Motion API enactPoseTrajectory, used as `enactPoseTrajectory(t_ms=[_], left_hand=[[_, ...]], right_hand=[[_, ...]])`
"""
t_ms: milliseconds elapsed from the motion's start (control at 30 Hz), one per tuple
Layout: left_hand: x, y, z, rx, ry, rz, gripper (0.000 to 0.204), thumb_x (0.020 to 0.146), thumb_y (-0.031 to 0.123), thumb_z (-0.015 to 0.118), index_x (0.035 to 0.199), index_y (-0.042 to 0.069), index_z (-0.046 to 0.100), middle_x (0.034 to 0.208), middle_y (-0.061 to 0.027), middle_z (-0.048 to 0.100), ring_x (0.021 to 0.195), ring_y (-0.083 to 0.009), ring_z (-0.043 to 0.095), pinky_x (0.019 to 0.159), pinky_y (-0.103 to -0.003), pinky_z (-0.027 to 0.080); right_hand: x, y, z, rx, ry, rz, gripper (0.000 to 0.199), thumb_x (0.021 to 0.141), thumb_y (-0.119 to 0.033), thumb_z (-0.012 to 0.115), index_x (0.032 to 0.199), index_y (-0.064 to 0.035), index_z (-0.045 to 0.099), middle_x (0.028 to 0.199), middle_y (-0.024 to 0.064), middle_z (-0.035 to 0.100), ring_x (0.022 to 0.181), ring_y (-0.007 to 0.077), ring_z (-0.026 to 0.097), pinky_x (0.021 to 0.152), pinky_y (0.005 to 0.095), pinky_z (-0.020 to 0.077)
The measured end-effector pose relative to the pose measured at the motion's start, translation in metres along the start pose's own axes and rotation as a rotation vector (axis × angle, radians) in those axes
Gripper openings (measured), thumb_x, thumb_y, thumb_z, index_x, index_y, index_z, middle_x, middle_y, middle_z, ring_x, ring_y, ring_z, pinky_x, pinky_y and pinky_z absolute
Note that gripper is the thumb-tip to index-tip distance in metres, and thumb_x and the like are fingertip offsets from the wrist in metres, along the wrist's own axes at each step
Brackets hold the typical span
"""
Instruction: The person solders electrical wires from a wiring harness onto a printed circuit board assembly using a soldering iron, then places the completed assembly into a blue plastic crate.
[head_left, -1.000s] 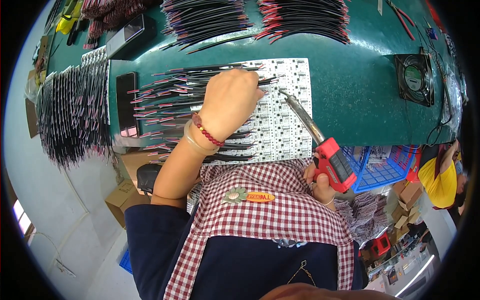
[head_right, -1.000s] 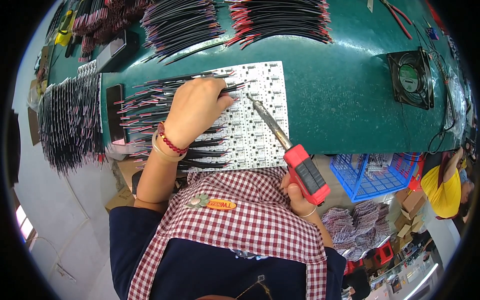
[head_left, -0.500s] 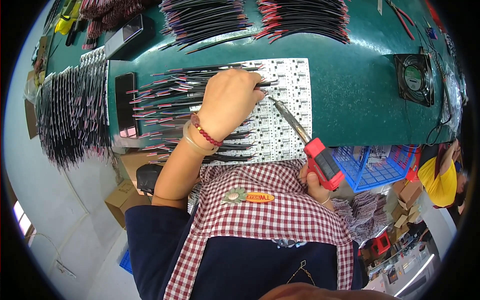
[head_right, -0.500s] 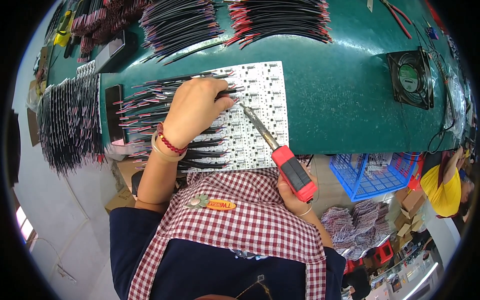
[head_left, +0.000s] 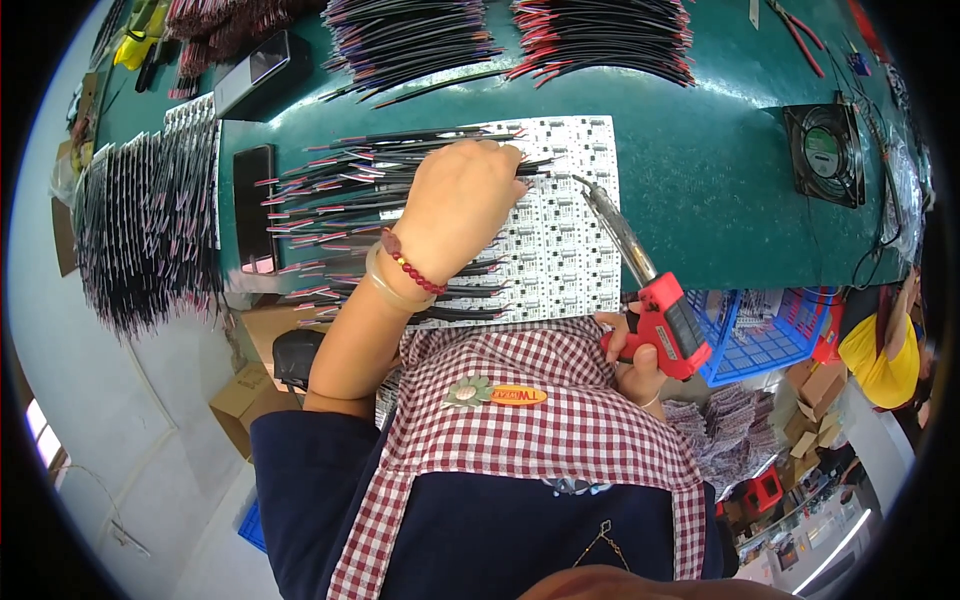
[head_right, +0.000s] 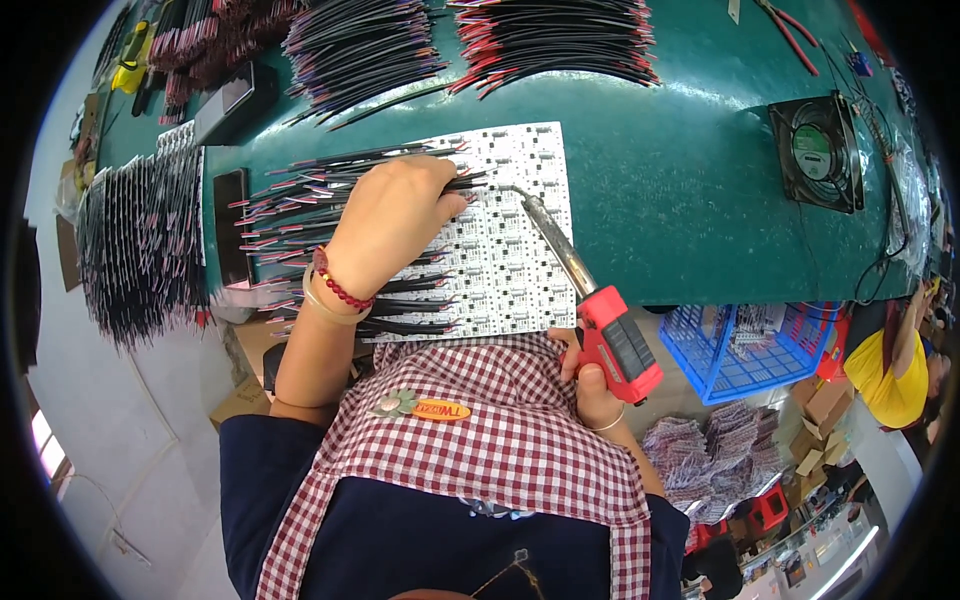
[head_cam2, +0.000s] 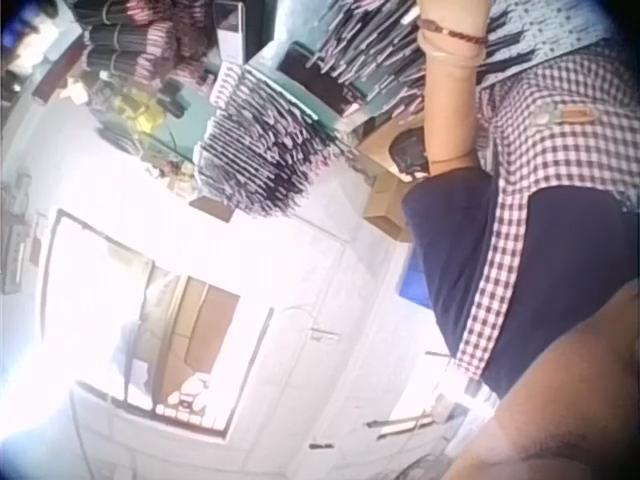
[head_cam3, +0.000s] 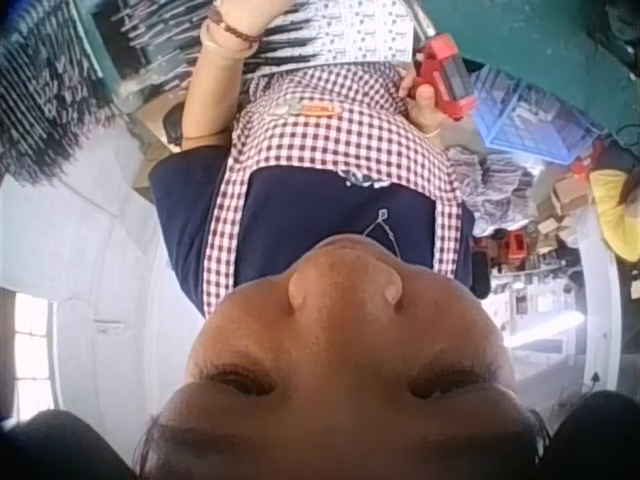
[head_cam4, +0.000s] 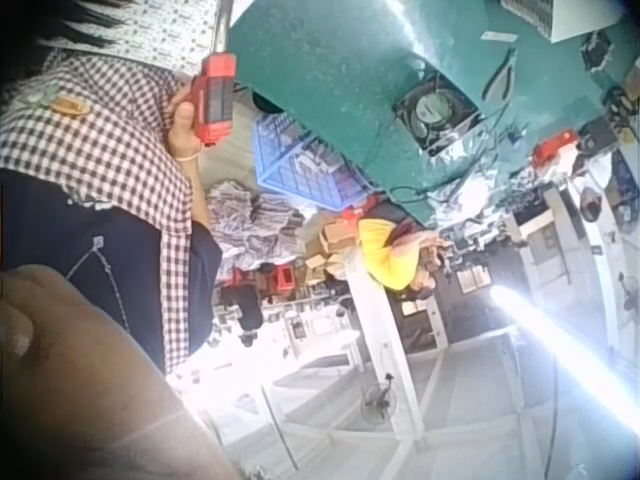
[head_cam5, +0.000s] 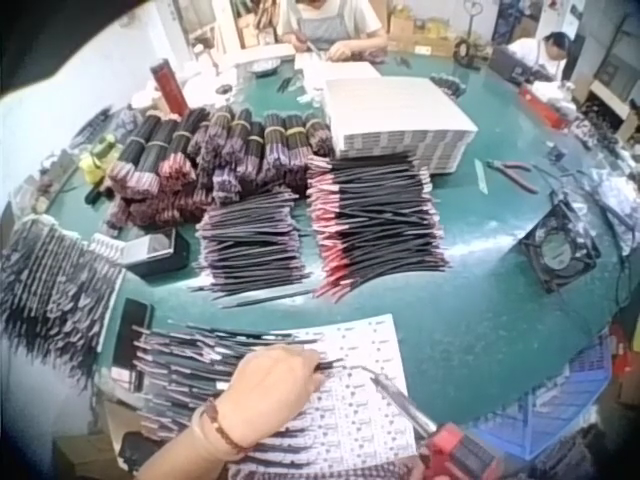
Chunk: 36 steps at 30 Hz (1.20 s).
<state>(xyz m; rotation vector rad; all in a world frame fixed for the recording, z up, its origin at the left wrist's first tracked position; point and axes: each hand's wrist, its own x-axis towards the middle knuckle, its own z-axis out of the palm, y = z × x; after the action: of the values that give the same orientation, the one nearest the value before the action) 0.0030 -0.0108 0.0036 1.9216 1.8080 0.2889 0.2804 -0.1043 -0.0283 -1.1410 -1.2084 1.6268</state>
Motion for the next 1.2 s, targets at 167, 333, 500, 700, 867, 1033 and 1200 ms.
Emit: enactPoseTrajectory(t_ms=[167,333,500,700,867,1033,1200], left_hand=[[-0.003,0.001,-0.015,-0.076,0.460,0.019,0.008,0.084,0.007,0.063,0.089,0.001,0.061,0.095,-0.0194,0.057,0.084,-0.0337,0.061,0.070,-0.042,0.050],[-0.038,0.050,-0.053,-0.599,0.893,0.083,0.018,0.081,-0.005,0.063,0.097,0.002,0.056,0.090,-0.0141,0.052,0.070,-0.0264,0.057,0.063,-0.033,0.048],[-0.041,0.025,-0.011,-0.289,0.134,-0.073,0.014,0.077,0.005,0.066,0.086,0.000,0.056,0.078,-0.0147,0.059,0.072,-0.0307,0.062,0.063,-0.036,0.047],[-0.036,0.013,0.019,-0.350,0.096,-0.202,0.016,0.076,0.009,0.069,0.085,-0.002,0.063,0.072,-0.0170,0.065,0.063,-0.0312,0.064,0.059,-0.037,0.048],[-0.032,0.016,0.015,-0.215,0.084,-0.249,0.019,0.077,0.015,0.070,0.084,-0.002,0.064,0.070,-0.0193,0.064,0.063,-0.0358,0.063,0.059,-0.039,0.048],[-0.028,0.015,0.012,-0.213,0.195,-0.143,0.022,0.079,0.018,0.071,0.081,-0.002,0.063,0.067,-0.0194,0.062,0.063,-0.0375,0.061,0.059,-0.041,0.047],[-0.027,0.018,0.015,-0.113,0.160,-0.160,0.026,0.080,0.021,0.071,0.073,-0.002,0.061,0.065,-0.0200,0.059,0.063,-0.0392,0.059,0.060,-0.044,0.046]], right_hand=[[-0.003,0.002,0.001,0.021,0.000,0.014,0.063,0.093,-0.058,0.047,0.110,0.0018,0.053,0.062,0.0031,0.048,0.065,0.0148,0.052,0.089,0.0453,0.0487],[0.000,0.008,-0.003,0.050,-0.005,-0.020,0.070,0.093,-0.057,0.048,0.129,0.0033,0.046,0.061,0.0030,0.047,0.062,0.0140,0.050,0.091,0.0472,0.0489],[0.004,0.006,0.000,0.085,0.038,-0.068,0.065,0.093,-0.053,0.053,0.122,0.0051,0.045,0.059,0.0046,0.049,0.051,0.0135,0.049,0.083,0.0474,0.0531],[-0.008,0.008,-0.011,0.085,0.007,0.009,0.070,0.090,-0.054,0.057,0.123,0.0061,0.045,0.060,0.0053,0.050,0.051,0.0144,0.050,0.070,0.0387,0.0544],[-0.016,0.013,-0.021,0.079,-0.010,0.066,0.071,0.088,-0.053,0.060,0.124,0.0069,0.045,0.062,0.0060,0.051,0.053,0.0151,0.050,0.062,0.0337,0.0506],[-0.018,0.009,-0.023,0.109,-0.062,0.151,0.050,0.089,-0.050,0.061,0.095,-0.0004,0.058,0.072,0.0051,0.054,0.065,0.0146,0.052,0.068,0.0340,0.0490],[-0.014,0.011,-0.024,0.043,-0.098,0.214,0.051,0.088,-0.052,0.063,0.088,-0.0010,0.058,0.075,0.0048,0.057,0.065,0.0124,0.052,0.062,0.0279,0.0443]])
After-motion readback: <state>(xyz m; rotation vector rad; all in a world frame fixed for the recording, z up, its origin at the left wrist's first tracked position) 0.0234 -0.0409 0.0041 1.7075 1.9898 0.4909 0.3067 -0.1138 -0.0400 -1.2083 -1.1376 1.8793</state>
